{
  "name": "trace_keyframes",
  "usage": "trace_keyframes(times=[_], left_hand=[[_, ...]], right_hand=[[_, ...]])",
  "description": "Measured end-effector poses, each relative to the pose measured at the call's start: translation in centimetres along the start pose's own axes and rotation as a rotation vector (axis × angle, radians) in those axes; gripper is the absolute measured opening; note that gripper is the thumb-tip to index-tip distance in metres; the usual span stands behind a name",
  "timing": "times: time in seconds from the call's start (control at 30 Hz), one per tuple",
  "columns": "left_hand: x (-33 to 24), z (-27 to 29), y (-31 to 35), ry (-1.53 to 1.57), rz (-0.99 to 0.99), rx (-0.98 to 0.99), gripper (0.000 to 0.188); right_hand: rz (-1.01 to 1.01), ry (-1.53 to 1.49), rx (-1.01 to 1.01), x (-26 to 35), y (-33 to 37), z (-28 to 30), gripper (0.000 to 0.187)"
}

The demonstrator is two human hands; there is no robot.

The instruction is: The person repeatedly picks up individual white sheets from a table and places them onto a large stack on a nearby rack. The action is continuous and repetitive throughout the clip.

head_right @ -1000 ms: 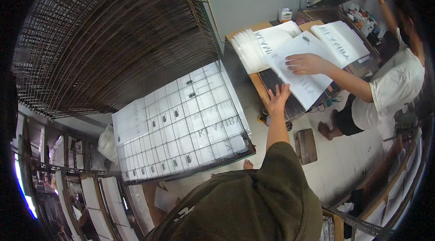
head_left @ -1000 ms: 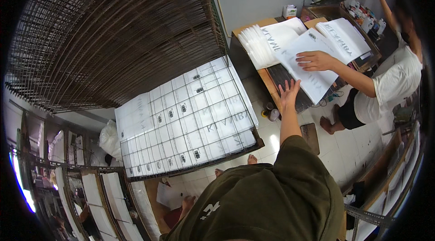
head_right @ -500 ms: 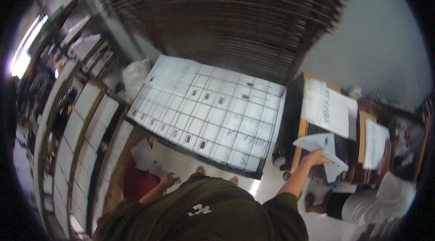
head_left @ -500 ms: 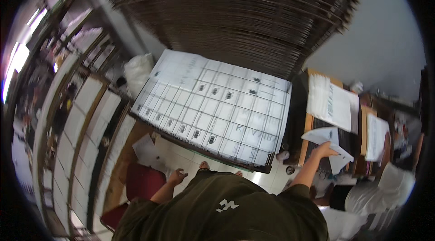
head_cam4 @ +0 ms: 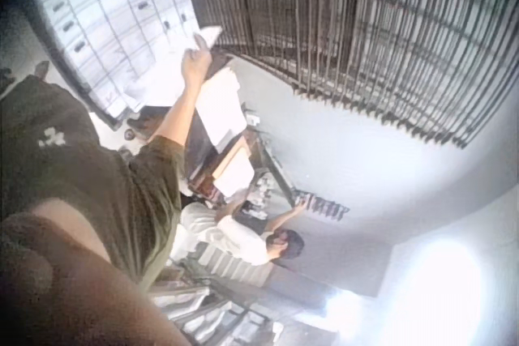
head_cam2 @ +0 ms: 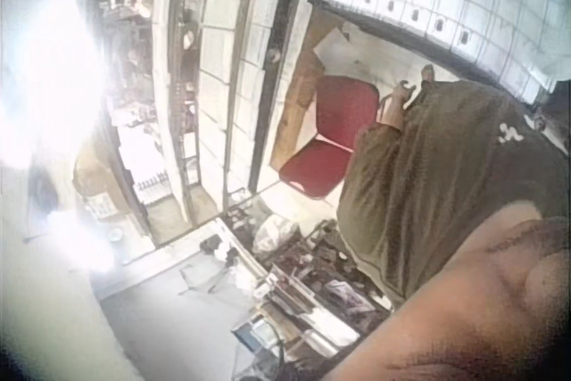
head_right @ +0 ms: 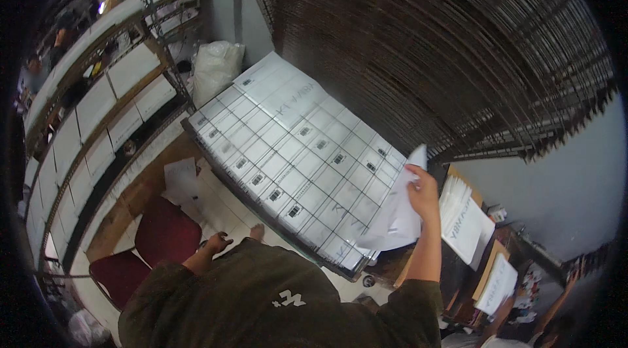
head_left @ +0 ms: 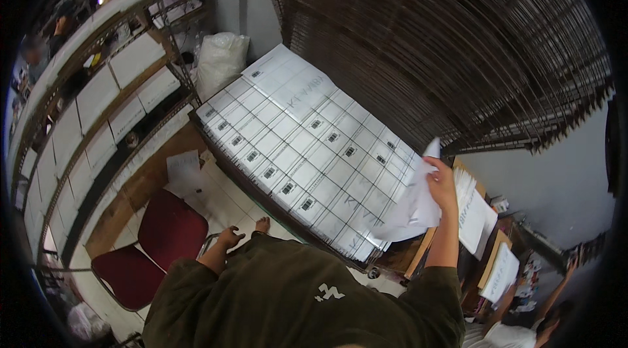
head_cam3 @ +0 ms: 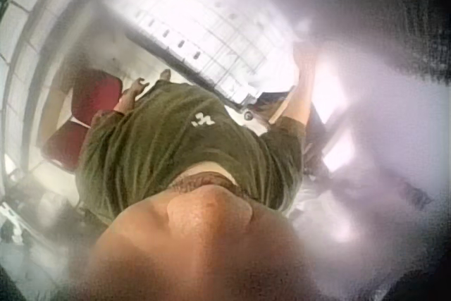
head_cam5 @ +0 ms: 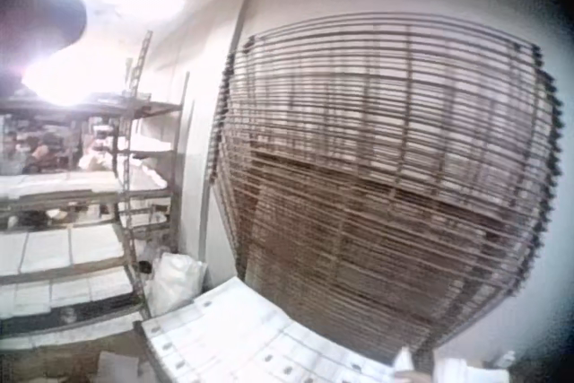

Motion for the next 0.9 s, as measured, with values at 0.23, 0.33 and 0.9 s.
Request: trace_keyframes(times=[0.23,0.33,0.9], left_hand=[[4.1,2.6,-1.6,0.128,0.092,-0.085,0.061],[5.2,4.0,-1.7,0.119,0.144,-0.083,0.061],[12.9,10.4,-2.8,0.134,0.213,-0.204,0.065]], right_hand=[[0.187,0.064,0.699,18.7,-3.4,-12.4,0.063],[0.229,0.084,0.879,23.4,-5.4,-16.0,0.066],[-0.175,-0.795,-0.025,-1.3,-25.5,-32.9,0.074]])
Point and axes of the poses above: each hand's wrist, its own y-axis away from the middle knuckle, its own z-axis out of the back of the hand, x = y × z, the point moved 6 cm from there along -y, towards the middle knuckle, and after that the axes turned 9 degrees about -z, right-handed, at the moved point
